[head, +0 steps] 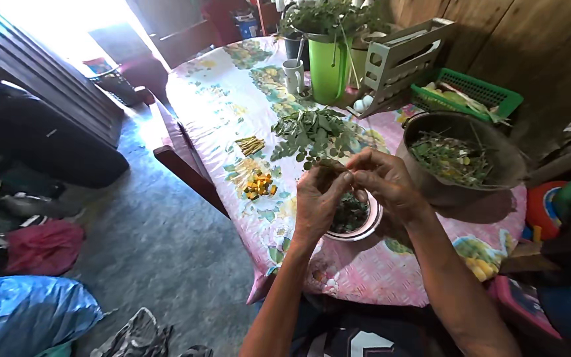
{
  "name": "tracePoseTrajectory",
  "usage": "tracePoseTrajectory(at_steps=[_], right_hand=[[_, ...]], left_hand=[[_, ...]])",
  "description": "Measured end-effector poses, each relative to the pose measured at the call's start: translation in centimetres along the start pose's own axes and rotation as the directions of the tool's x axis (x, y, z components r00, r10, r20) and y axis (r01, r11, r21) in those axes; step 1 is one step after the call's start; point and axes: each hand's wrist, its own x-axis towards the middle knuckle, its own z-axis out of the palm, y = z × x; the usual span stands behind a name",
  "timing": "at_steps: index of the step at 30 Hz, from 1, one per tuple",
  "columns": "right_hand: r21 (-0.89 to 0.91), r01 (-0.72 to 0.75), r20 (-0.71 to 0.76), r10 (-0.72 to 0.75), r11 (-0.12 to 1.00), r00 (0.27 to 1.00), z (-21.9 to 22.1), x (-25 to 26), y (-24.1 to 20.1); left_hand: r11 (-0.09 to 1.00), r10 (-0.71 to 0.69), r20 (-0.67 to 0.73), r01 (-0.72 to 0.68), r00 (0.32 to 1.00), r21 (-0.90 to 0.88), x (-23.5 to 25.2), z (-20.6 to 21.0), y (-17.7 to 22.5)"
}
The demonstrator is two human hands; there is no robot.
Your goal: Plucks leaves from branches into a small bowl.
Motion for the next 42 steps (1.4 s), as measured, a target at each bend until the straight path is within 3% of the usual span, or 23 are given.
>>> tracePoseTrajectory(at_steps=[5,12,20,30,35,38,42], right_hand=[[-0.090,0.013,0.004,-0.012,0.996,1.000,-0.1,0.0,0.2],[-0.393,0.099,0.028,-0.095,0.914,0.995,0.2,0.1,0.1],[-0.429,0.128,0.018,-0.133,0.894,0.991,1.0,-0.1,0.0],[-0.506,0.019,-0.007,-0.027,0.862,1.000,1.1,-0.5,0.2],[-0.410,-0.033,-0.060,0.009,0.911,0.998,-0.5,-1.0,-0.6],[-0.300,-0.059,-0.175,0.006,0.952,0.985,-1.4,-1.4,-1.4],[-0.212,0.122,-0.200,-0.166,0.969,0.966,-3.0,-1.7,-1.0]], left_hand=[[0.999,-0.043,0.028,0.042,0.999,0.035,-0.2,-0.4,1.0],[0.959,0.010,0.069,-0.029,0.998,0.281,-0.1,-1.3,1.1],[0.980,-0.072,0.086,0.054,0.994,0.189,-0.5,-1.9,1.1],[0.982,-0.167,0.181,0.148,0.969,0.113,-0.3,-2.1,1.0],[0.984,-0.177,0.242,0.168,0.954,0.058,-0.2,-2.5,0.9],[0.977,-0.210,0.275,0.211,0.938,0.025,-0.3,-2.9,1.1],[0.968,-0.225,0.269,0.246,0.936,-0.046,-0.3,-3.1,0.9]])
